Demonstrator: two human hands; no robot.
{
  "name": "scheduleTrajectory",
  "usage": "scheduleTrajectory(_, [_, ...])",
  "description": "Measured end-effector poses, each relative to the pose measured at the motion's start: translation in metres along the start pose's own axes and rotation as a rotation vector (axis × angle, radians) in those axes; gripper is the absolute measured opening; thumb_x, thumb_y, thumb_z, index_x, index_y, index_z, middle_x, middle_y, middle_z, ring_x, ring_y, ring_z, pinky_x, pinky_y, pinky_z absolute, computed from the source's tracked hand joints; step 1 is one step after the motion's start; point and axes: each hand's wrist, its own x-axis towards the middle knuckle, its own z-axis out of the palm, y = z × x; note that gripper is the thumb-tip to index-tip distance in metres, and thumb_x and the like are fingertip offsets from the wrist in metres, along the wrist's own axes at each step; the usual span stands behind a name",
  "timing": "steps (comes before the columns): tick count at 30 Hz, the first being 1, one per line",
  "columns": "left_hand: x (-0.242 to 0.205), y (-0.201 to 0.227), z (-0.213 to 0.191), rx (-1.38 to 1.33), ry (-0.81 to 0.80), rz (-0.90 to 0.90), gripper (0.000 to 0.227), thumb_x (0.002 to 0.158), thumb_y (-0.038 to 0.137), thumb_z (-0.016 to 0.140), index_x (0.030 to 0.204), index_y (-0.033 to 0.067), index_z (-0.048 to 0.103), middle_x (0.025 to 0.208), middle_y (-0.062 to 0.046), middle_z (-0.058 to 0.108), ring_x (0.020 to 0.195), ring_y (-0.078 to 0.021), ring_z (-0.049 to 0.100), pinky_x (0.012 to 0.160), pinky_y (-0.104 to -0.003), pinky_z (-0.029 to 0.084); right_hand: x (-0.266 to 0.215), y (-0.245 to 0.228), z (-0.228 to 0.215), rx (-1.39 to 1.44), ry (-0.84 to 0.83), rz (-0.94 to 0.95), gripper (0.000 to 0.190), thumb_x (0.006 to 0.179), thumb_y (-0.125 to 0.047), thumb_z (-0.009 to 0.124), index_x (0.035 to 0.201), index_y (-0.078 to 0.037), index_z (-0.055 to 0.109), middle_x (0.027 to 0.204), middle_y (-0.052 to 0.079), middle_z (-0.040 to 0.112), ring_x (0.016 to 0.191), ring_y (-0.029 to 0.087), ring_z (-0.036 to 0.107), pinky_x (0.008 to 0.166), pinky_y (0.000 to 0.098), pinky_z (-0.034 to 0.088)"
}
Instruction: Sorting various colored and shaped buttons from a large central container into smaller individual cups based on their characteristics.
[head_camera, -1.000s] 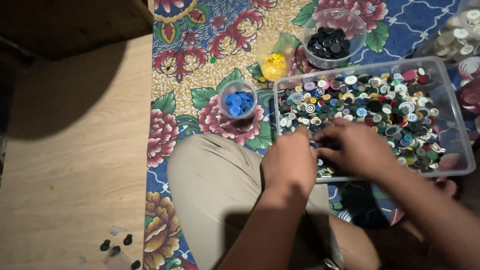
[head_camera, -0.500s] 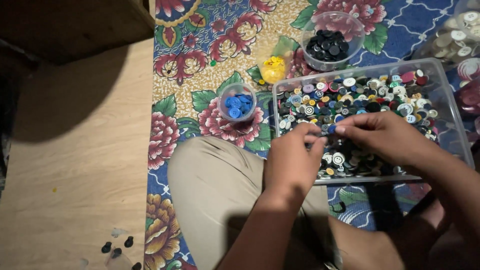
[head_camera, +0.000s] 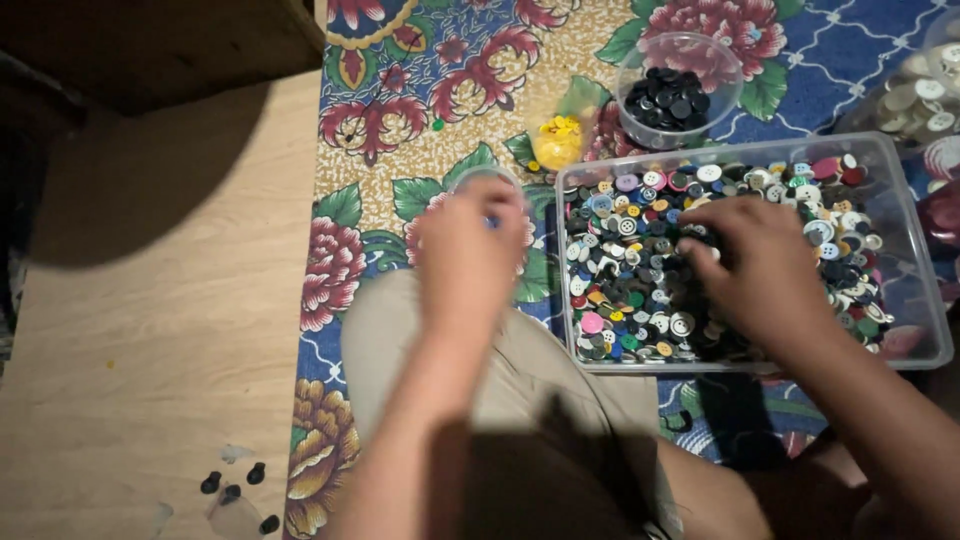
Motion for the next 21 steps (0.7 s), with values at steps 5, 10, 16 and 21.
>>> scheduleTrajectory(5, [0.029,-0.025,-0.023,0.223,-0.230,-0.324,0.012,0.086,0.014,0.068,0.089,0.0140,0.080,0.081,-0.005,0.078,0.066,-0.0234,0.071,0.067,-0.039,0.058,0.009,-0.045,-0.013,0.015,-0.275,0.210,0.025,0.095,-0.024,0.067,0.116,-0.016,0.078,0.100,0.007,0.077,0.075,0.026,0.067,0.072,0.0409,0.054])
scheduleTrajectory(10, [0.026,-0.035,-0.008,0.298,-0.368,-0.455,0.014,0.085,0.017,0.066,0.088,0.0165,0.080,0.088,-0.010,0.077,0.077,-0.0322,0.071,0.077,-0.043,0.057,0.051,-0.012,-0.025,0.032,-0.174,0.474,0.031,0.106,-0.033,0.065,0.120,-0.008,0.079,0.082,0.019,0.077,0.055,0.027,0.066,0.055,0.0415,0.055])
scheduleTrajectory(16, [0.028,-0.023,-0.006,0.245,-0.359,-0.506,0.011,0.086,0.018,0.067,0.083,0.0173,0.077,0.084,-0.006,0.076,0.077,-0.0288,0.071,0.077,-0.043,0.056,0.075,0.011,0.000,0.324,-0.166,0.518,0.020,0.099,-0.015,0.074,0.114,-0.003,0.078,0.084,0.012,0.076,0.063,0.020,0.067,0.060,0.0329,0.054])
scheduleTrajectory(21, [0.020,-0.013,0.003,0.246,-0.265,-0.374,0.030,0.083,0.017,0.072,0.113,0.0168,0.072,0.105,-0.009,0.075,0.091,-0.0332,0.072,0.081,-0.047,0.056,0.073,-0.019,-0.005,0.299,-0.277,0.541,0.024,0.098,-0.021,0.076,0.119,-0.009,0.077,0.078,0.010,0.076,0.058,0.017,0.067,0.053,0.0296,0.051])
